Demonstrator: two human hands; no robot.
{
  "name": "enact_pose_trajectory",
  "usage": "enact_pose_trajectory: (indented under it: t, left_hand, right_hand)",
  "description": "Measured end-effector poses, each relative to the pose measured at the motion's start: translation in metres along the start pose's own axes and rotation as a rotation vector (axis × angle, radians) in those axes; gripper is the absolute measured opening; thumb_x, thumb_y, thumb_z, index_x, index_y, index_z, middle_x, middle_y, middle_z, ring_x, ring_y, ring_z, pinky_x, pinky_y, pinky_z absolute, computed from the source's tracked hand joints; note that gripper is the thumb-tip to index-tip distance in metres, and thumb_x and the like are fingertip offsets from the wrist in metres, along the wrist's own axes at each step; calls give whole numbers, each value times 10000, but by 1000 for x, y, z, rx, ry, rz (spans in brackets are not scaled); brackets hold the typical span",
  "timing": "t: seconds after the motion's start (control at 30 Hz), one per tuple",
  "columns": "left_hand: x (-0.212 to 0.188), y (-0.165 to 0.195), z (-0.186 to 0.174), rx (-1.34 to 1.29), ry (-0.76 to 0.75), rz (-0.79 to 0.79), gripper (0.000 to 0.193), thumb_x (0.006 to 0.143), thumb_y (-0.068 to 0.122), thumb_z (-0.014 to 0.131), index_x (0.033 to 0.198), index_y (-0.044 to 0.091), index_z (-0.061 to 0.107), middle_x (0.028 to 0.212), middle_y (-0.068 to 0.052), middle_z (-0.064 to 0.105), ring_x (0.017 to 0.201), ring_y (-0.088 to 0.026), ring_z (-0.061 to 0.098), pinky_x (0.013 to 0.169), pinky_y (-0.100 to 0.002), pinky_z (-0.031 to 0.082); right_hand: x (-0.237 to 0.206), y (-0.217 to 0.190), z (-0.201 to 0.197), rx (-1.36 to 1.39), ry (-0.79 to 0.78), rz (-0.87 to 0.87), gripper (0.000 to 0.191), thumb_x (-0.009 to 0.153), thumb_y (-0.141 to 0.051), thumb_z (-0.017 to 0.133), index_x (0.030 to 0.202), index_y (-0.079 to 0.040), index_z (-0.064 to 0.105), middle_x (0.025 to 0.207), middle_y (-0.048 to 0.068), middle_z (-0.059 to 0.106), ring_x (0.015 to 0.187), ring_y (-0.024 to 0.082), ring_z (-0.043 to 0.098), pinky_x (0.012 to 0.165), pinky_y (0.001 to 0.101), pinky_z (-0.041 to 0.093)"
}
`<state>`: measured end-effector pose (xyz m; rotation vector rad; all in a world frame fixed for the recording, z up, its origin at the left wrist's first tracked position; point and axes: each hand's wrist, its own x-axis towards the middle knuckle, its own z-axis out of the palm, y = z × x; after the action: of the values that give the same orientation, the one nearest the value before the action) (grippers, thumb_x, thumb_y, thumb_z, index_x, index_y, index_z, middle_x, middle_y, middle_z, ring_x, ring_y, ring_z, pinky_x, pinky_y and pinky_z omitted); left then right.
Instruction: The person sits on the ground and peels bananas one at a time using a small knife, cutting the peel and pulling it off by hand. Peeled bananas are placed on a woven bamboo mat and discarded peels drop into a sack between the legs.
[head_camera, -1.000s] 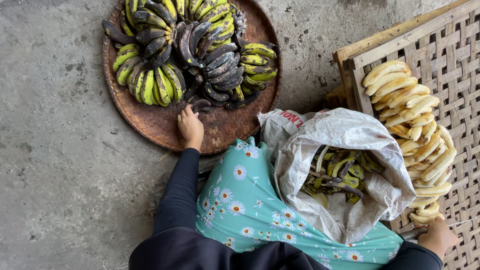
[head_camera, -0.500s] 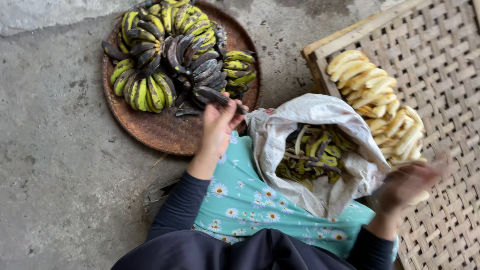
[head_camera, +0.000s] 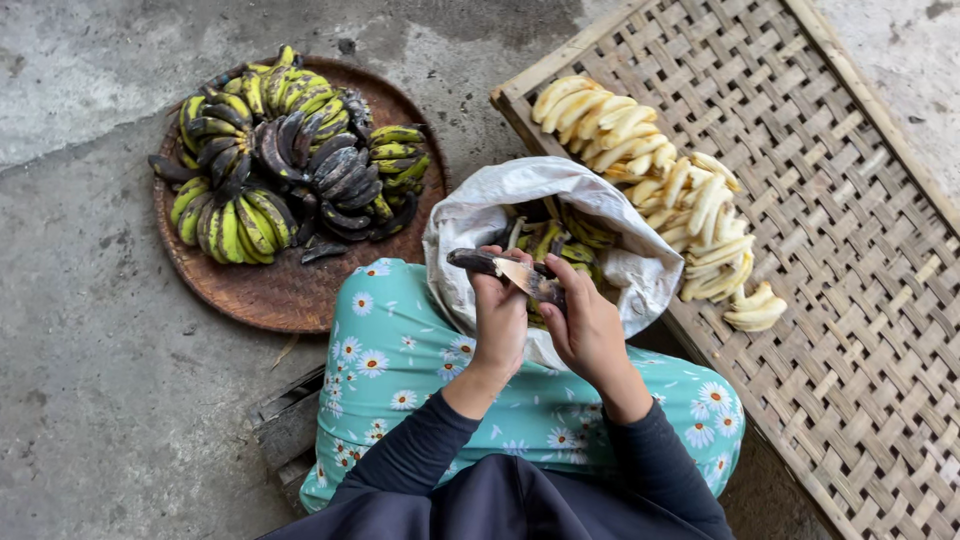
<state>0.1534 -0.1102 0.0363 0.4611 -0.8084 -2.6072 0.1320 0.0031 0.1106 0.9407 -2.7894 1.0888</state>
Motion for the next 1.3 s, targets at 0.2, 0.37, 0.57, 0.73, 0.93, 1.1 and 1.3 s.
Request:
enact_pose_trajectory:
  t: [0.2, 0.37, 0.57, 0.73, 0.93, 1.1, 1.3]
  left_hand:
    - [-26, -35, 11, 173, -44, 85, 304, 1084, 75, 548, 1335, 81, 377, 1204, -32, 505, 1072, -100, 509, 952, -264, 457]
    - [5, -15, -2, 5, -146, -466, 205, 1070, 224, 524, 1200, 74, 576, 972, -14, 621, 856, -106, 594, 767, -270, 508]
    - [16, 14, -13, 114, -531, -822, 347, 1044, 377, 515, 1116, 69, 658, 877, 7, 653, 767, -99, 609, 715, -256, 519]
    - [13, 7, -8, 227, -576, -782, 567, 1172, 561, 502, 1091, 23, 665, 819, 3, 584, 687, -87, 529, 611, -235, 446]
    - [13, 24, -23, 231, -918, -905, 541, 1093, 577, 504, 1043, 49, 614, 880, -18, 600, 735, -113, 576, 632, -246, 471]
    - [-2, 40, -33, 467, -1069, -982, 565, 1044, 584, 515, 1086, 29, 608, 960, -26, 616, 833, -106, 596, 741, -254, 507]
    - [-8, 41, -12, 701, -800, -568, 396, 1009, 404, 622, 1231, 76, 621, 1038, -13, 649, 956, -111, 617, 849, -265, 516]
  right_hand:
    - [-19, 9, -7, 96, 124, 77, 323, 1024, -194, 610, 1287, -25, 527, 999, 196, 657, 885, 387, 649, 741, 439, 522]
    - [-17, 35, -44, 428, -134, 77, 245, 1080, -221, 508, 1195, -7, 536, 890, 135, 621, 793, 237, 585, 743, 344, 495]
    - [-6, 49, -68, 449, -210, 47, 255, 1081, -254, 494, 1153, -17, 552, 908, 98, 633, 828, 205, 606, 752, 341, 511]
    - [-7, 47, -66, 473, -418, -21, 289, 1074, -288, 506, 1166, -19, 551, 905, 107, 631, 836, 220, 620, 773, 350, 519]
    - [0, 60, -79, 411, -189, 31, 276, 1088, -287, 512, 1169, -25, 549, 929, 114, 654, 852, 227, 630, 784, 358, 519]
    - [4, 77, -84, 234, 132, 189, 270, 1107, -270, 526, 1192, -14, 544, 849, 98, 581, 771, 208, 558, 723, 351, 484]
    - [9, 103, -39, 517, 178, 188, 417, 1078, -256, 584, 1269, 33, 353, 1015, 69, 462, 902, 141, 500, 773, 286, 478]
